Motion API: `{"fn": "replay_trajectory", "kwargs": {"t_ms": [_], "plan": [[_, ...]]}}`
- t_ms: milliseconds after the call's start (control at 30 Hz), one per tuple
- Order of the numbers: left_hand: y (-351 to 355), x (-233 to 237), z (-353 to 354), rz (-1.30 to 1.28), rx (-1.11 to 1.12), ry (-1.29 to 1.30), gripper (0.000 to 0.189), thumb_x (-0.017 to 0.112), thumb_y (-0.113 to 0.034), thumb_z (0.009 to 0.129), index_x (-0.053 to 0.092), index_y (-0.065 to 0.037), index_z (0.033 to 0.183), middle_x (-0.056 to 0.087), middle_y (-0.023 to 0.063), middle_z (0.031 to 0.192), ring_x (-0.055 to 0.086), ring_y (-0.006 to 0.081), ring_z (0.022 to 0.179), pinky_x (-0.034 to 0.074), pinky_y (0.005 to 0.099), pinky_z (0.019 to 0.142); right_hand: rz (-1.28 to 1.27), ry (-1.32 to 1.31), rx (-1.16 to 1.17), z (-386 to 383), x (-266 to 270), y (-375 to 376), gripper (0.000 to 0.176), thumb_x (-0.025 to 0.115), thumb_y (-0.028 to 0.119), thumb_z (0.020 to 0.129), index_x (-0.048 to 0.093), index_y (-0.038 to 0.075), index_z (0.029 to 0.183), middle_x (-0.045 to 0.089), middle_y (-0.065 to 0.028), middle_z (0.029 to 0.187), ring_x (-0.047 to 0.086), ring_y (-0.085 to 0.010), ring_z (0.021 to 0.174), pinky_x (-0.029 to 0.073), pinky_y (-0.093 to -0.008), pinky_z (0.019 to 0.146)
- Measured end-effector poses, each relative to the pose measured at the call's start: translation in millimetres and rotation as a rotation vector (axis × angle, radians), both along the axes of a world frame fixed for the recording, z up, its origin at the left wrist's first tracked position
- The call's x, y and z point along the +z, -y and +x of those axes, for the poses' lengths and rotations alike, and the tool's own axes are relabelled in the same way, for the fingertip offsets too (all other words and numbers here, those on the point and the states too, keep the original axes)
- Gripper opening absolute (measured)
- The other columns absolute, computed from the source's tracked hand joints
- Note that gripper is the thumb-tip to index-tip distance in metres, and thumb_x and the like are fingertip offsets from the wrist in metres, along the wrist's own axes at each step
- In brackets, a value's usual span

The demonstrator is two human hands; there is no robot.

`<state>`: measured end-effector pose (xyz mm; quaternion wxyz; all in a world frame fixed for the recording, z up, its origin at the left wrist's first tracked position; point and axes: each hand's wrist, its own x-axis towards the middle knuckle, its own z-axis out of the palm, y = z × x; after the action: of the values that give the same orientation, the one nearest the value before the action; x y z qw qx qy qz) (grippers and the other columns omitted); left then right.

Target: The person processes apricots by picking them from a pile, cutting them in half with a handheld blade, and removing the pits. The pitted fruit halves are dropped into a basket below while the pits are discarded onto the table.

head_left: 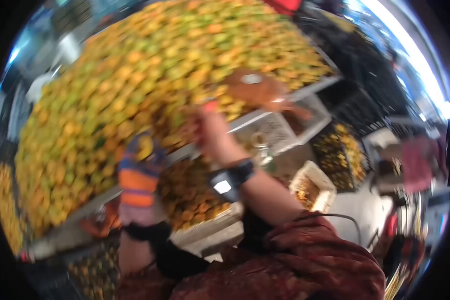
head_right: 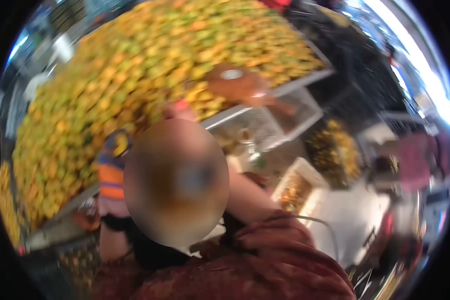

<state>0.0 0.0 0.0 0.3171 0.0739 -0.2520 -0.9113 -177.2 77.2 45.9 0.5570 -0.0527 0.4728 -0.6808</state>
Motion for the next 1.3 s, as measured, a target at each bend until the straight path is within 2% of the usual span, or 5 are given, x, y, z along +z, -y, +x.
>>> {"fn": "replay_trajectory", "kwargs": {"t_ms": [33, 67, 100, 1033, 1300], "plan": [[-34, 18, 8, 0.150, -0.062, -0.141, 0.033, 0.056, -0.021, 0.084, 0.055, 0.000, 0.109, 0.060, 0.0123, 0.092, 0.054, 0.0205, 0.068, 0.046, 0.0370, 0.079, 0.033, 0.022, -0.057, -4, 26, -26, 0.017, 0.054, 0.023, 0.084, 0.045, 0.016, 0.071, 0.042, 0.0014, 0.053, 0.038, -0.0111, 0.039, 0.028, -0.0233, 0.034], [-65, 45, 2, 0.191, 0.107, 0.047, 0.030, 0.056, -0.020, 0.084, 0.055, 0.000, 0.106, 0.059, 0.0113, 0.087, 0.053, 0.0192, 0.064, 0.047, 0.0365, 0.078, -0.015, 0.125, -0.091, -17, 25, -39, 0.017, 0.052, 0.022, 0.086, 0.045, 0.016, 0.072, 0.044, 0.0012, 0.056, 0.038, -0.0102, 0.040, 0.029, -0.0225, 0.035], [15, 55, 33, 0.027, 0.275, 0.181, 0.028, 0.056, -0.019, 0.084, 0.056, 0.001, 0.103, 0.059, 0.0103, 0.081, 0.051, 0.0179, 0.061, 0.047, 0.0359, 0.076, -0.255, 0.111, 0.022, 9, 3, 47, 0.012, 0.054, 0.021, 0.087, 0.050, 0.012, 0.081, 0.047, 0.0021, 0.068, 0.046, -0.0084, 0.056, 0.031, -0.0200, 0.041], [-7, 31, 28, 0.355, 0.413, 0.235, 0.029, 0.054, -0.030, 0.087, 0.055, -0.002, 0.095, 0.059, 0.0104, 0.081, 0.048, 0.0167, 0.058, 0.045, 0.0391, 0.073, -0.168, -0.042, 0.099, -4, 3, 4, 0.018, 0.056, 0.023, 0.088, 0.042, 0.014, 0.082, 0.048, -0.0018, 0.063, 0.043, -0.0098, 0.047, 0.029, -0.0207, 0.037], [-5, 32, 29, 0.387, 0.434, 0.232, 0.042, 0.048, -0.044, 0.088, 0.055, -0.003, 0.094, 0.058, 0.0102, 0.077, 0.047, 0.0175, 0.054, 0.045, 0.0399, 0.071, -0.206, -0.021, 0.033, -7, 2, 6, 0.022, 0.047, 0.021, 0.092, 0.049, 0.000, 0.098, 0.059, -0.0158, 0.093, 0.062, -0.0227, 0.086, 0.039, -0.0220, 0.048]]}}
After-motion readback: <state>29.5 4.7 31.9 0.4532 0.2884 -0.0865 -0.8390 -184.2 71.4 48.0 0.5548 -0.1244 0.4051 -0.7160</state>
